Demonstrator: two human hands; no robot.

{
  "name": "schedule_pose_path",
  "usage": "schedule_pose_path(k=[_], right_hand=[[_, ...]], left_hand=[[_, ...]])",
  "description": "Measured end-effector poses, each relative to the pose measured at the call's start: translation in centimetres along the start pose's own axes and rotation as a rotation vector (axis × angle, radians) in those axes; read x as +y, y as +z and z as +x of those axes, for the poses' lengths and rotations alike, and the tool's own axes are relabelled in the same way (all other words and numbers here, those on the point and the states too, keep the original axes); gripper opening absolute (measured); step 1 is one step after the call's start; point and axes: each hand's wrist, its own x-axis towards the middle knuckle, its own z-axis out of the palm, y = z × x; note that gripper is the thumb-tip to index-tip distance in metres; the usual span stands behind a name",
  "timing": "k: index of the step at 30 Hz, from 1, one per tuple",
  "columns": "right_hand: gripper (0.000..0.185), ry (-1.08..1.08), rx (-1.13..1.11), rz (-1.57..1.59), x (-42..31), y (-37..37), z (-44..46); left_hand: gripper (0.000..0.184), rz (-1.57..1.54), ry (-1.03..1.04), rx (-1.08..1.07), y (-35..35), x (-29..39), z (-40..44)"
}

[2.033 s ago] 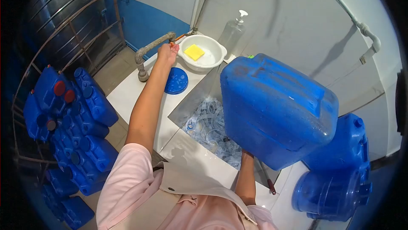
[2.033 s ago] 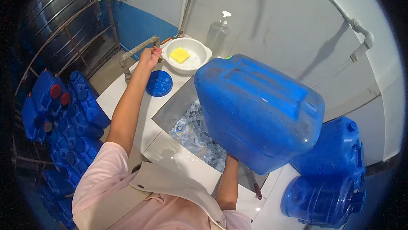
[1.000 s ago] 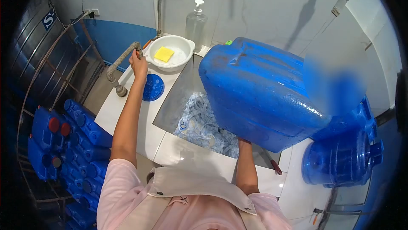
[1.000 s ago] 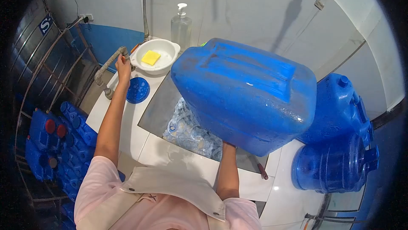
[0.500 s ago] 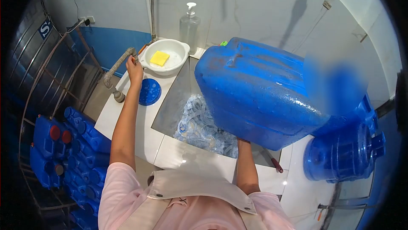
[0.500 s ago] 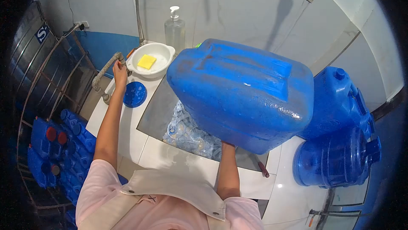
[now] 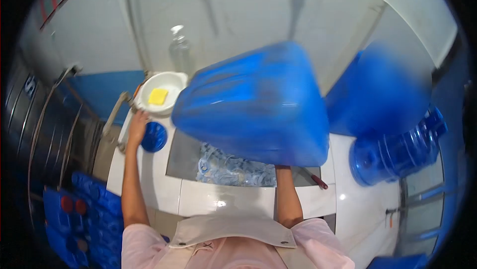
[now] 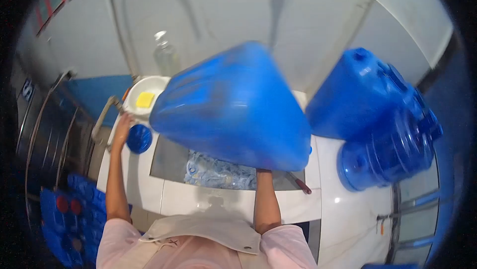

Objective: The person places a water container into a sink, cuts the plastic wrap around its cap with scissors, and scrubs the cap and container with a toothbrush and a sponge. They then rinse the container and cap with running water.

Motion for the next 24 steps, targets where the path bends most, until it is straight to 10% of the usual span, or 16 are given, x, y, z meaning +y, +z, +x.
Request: schedule_pose_path(k=[6,11,17,24], right_hand=[[0.048,-0.232,0.094,-0.487,-6.0,-0.4,-0.8],[0.055,-0.527,0.428,-1.724,-11.6,16.5,-0.2],[0.064,-0.508,0.192,-2.018,-7.0,20.0,0.1],[0.035,0.063,-0.348,-1.865,-13.7,19.4,4.7]], left_hand=[[0.043,-0.398,0.123,0.091,-1.7,13.6,-1.9],[0.034,-0.347,0.372,-0.129,4.1,23.4,-4.8],[0.033,0.412,1.026,-0.275,17.7,25.3,-9.8],[0.023,0.4,1.035,-0.286,21.5,25.0,-7.5]])
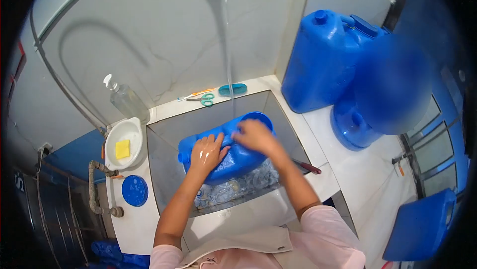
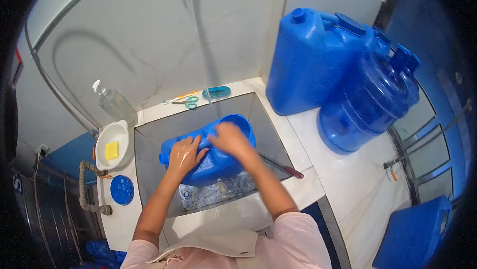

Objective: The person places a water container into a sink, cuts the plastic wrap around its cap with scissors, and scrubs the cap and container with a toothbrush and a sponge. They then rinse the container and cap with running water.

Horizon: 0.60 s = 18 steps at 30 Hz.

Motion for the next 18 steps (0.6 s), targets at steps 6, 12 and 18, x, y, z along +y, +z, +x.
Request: schedule_pose_path(k=[6,12,18], right_hand=[[0.021,0.318,-0.251,0.918,1.6,-2.1,10.7],[0.019,0.338,-0.349,1.226,1.6,-2.5,12.1],[0.021,0.297,-0.458,1.111,1.0,-3.3,12.5]], left_hand=[[0.028,0.061,0.138,0.162,3.7,-2.6,5.1],[0.035,-0.129,0.026,0.079,6.7,-3.5,9.2],[0.031,-0.038,-0.012,-0.573,-0.2,-3.5,5.1]])
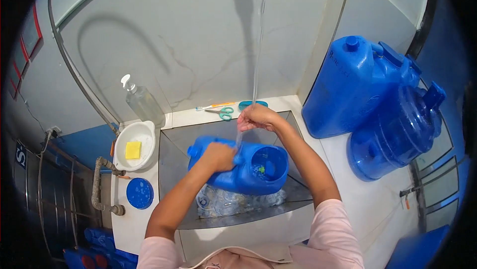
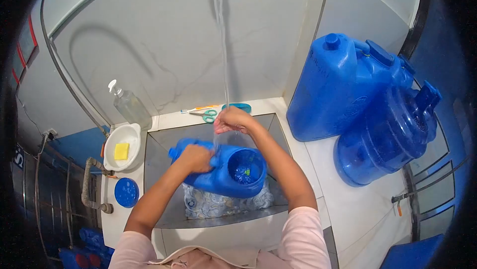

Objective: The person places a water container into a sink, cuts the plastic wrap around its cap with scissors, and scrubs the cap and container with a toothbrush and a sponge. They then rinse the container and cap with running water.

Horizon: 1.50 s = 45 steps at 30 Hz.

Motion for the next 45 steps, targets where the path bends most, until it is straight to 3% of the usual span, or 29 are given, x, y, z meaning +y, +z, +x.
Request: schedule_pose_path(k=[1,3,5,6,8,9,11,12,14,18,21,24,25,27,29,31,33,34,36,37,40,42,45], right_hand=[[0.02,-0.017,0.049,-0.043,0.7,-0.5,1.0],[0.019,-0.043,0.098,-0.078,2.4,-1.7,3.5],[0.02,-0.391,0.325,-1.295,4.6,-3.7,6.6],[0.02,-0.392,0.331,-1.29,6.5,-4.9,8.5],[0.028,-0.851,1.004,-1.536,10.1,-6.9,11.5],[0.028,-0.855,1.007,-1.535,10.0,-6.9,11.0],[0.036,-0.552,0.848,-1.656,9.8,-6.6,10.0],[0.036,-0.551,0.842,-1.657,9.9,-6.2,9.9],[0.037,-0.361,0.65,-1.472,10.5,-5.6,9.2],[0.034,-0.356,0.71,-1.116,13.3,-5.0,6.4],[0.035,-0.147,0.499,-0.287,19.0,-6.8,8.2],[0.035,-0.02,0.431,0.09,23.4,-5.6,7.5],[0.035,-0.021,0.439,0.085,24.6,-4.9,6.4],[0.033,0.058,0.278,0.497,25.7,-4.0,4.9],[0.032,0.118,0.17,0.519,24.8,-5.6,4.8],[0.032,0.179,0.066,0.553,22.5,-6.5,4.9],[0.033,0.008,0.088,0.416,17.9,-6.5,3.8],[0.033,0.012,0.09,0.415,18.6,-6.5,4.6],[0.034,0.004,0.042,0.787,22.1,-6.7,7.4],[0.034,0.016,0.024,0.829,24.6,-5.3,8.1],[0.033,0.092,-0.05,0.495,33.0,2.1,5.6],[0.033,0.1,-0.084,0.455,33.2,3.8,4.3],[0.033,0.071,-0.125,0.59,27.0,-1.8,6.6]], left_hand=[[0.032,-0.003,-0.02,-0.086,0.8,-0.6,-1.9],[0.033,-0.156,-0.126,0.034,3.5,-2.2,-6.3],[0.034,-0.237,-0.34,0.178,5.5,-3.0,-9.7],[0.034,-0.231,-0.335,0.176,6.0,-3.2,-11.1],[0.039,-0.442,-0.587,0.33,5.6,-3.4,-13.3],[0.039,-0.44,-0.587,0.333,4.7,-3.3,-14.1],[0.05,-0.621,-0.74,0.528,2.6,-2.7,-16.3],[0.05,-0.623,-0.744,0.525,1.3,-2.5,-17.4],[0.058,-0.775,-0.78,0.55,-1.1,-2.4,-19.3],[0.057,-0.952,-0.699,0.678,0.0,-3.6,-23.5],[0.055,-1.024,-0.757,0.637,-1.4,-2.5,-25.1],[0.055,-0.887,-0.602,0.673,-2.9,-1.2,-24.5],[0.055,-0.892,-0.692,0.616,-3.2,-0.7,-24.7],[0.056,-0.753,-0.605,0.607,-3.3,-0.6,-24.5],[0.057,-0.602,-0.534,0.589,-3.3,-0.6,-24.6],[0.052,-0.75,-0.6,0.672,-3.3,-0.6,-24.7],[0.048,-0.819,-0.629,0.703,-3.6,-0.6,-25.0],[0.045,-0.894,-0.664,0.733,-3.5,-0.6,-25.3],[0.042,-0.993,-0.742,0.734,-2.8,-0.9,-25.8],[0.039,-1.084,-0.817,0.741,-2.4,-1.0,-25.8],[0.037,-1.159,-0.867,0.772,-1.3,-1.2,-26.7],[0.035,-1.149,-0.853,0.79,-1.0,-1.3,-26.5],[0.03,-1.158,-0.837,0.78,-1.1,-0.9,-26.3]])
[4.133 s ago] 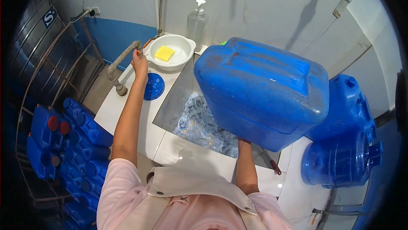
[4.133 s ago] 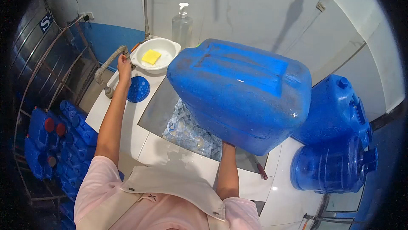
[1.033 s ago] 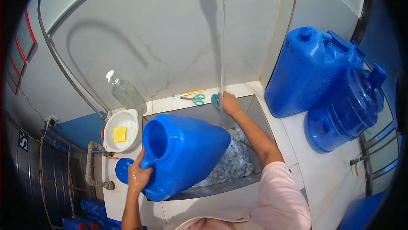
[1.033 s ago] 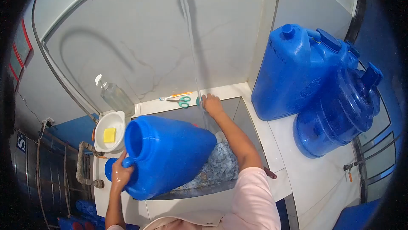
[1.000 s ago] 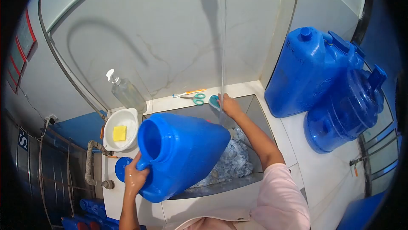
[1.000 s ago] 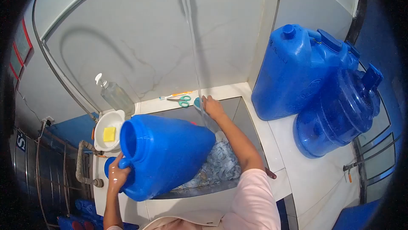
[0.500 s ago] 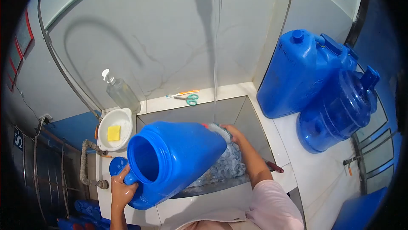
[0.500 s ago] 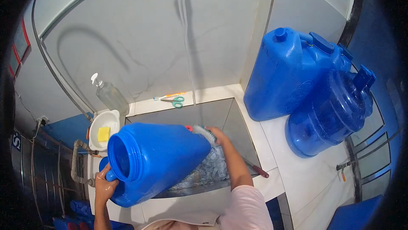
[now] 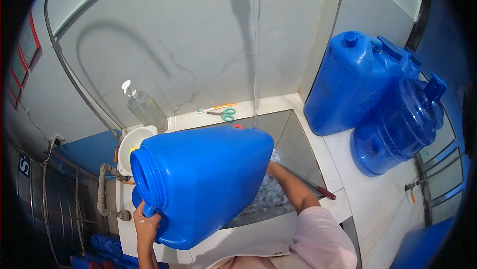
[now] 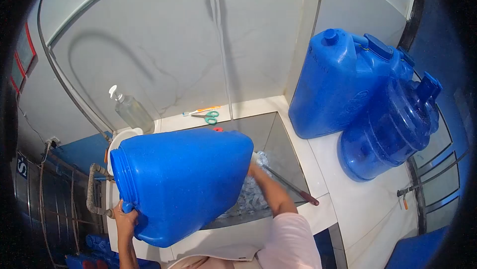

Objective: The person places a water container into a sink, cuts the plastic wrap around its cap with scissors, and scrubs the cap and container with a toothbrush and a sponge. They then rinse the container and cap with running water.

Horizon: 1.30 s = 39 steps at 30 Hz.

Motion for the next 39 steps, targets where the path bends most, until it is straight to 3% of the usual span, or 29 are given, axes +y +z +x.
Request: schedule_pose_path(k=[2,4,10,14,17,22,24,27,28,29,32,33,34,35,36,39], right_hand=[[0.033,-0.03,-0.033,0.107,-8.1,0.1,0.9],[0.033,-0.062,-0.024,0.129,-10.4,0.1,0.9],[0.032,-0.024,0.098,-0.151,6.6,-1.0,-2.0],[0.032,0.024,-0.182,0.057,-4.5,-3.5,-0.9],[0.034,0.048,-0.029,0.077,-11.9,-3.1,0.5],[0.035,0.022,0.146,-0.183,5.3,-2.4,-1.6],[0.036,0.011,0.185,-0.208,6.8,-0.8,-3.1],[0.037,-0.131,0.285,-0.026,-2.6,-0.5,-2.4],[0.035,-0.01,0.288,0.196,-8.2,0.4,-1.9],[0.035,-0.113,0.25,0.236,-12.5,2.7,-2.9],[0.037,-0.106,0.36,0.211,-13.9,4.8,-3.3],[0.041,-0.041,0.279,0.116,-7.4,-3.2,1.8],[0.049,0.048,0.236,-0.078,-3.0,-1.1,-0.8],[0.058,-0.014,0.089,-0.216,4.9,-6.3,0.9],[0.062,0.094,0.178,-0.224,7.8,-4.7,-1.4],[0.06,0.096,0.332,-0.261,5.7,-3.0,-4.0]], left_hand=[[0.028,-0.003,-0.01,-0.018,0.6,-0.1,-0.3],[0.019,-0.077,-0.036,0.024,1.1,-0.6,-0.3],[0.013,-0.13,-0.073,-0.001,1.5,-3.1,2.0],[0.014,-0.152,-0.08,-0.039,1.9,-3.6,1.8],[0.014,-0.176,-0.104,-0.055,1.7,-3.2,1.3],[0.027,-0.25,-0.119,-0.017,1.4,-3.3,1.5],[0.034,-0.261,-0.126,0.007,1.1,-3.2,1.6],[0.043,-0.305,-0.161,0.045,1.2,-3.8,1.0],[0.043,-0.287,-0.153,0.015,1.3,-3.5,0.9],[0.044,-0.268,-0.139,-0.012,1.3,-3.3,0.9],[0.044,-0.267,-0.137,0.007,1.5,-3.0,0.6],[0.044,-0.274,-0.13,0.009,1.5,-3.1,0.5],[0.043,-0.291,-0.134,0.032,1.5,-3.3,0.3],[0.042,-0.305,-0.14,0.059,1.3,-3.4,0.2],[0.042,-0.306,-0.136,0.068,1.1,-3.2,0.4],[0.041,-0.263,-0.144,0.031,0.8,-2.8,0.4]])
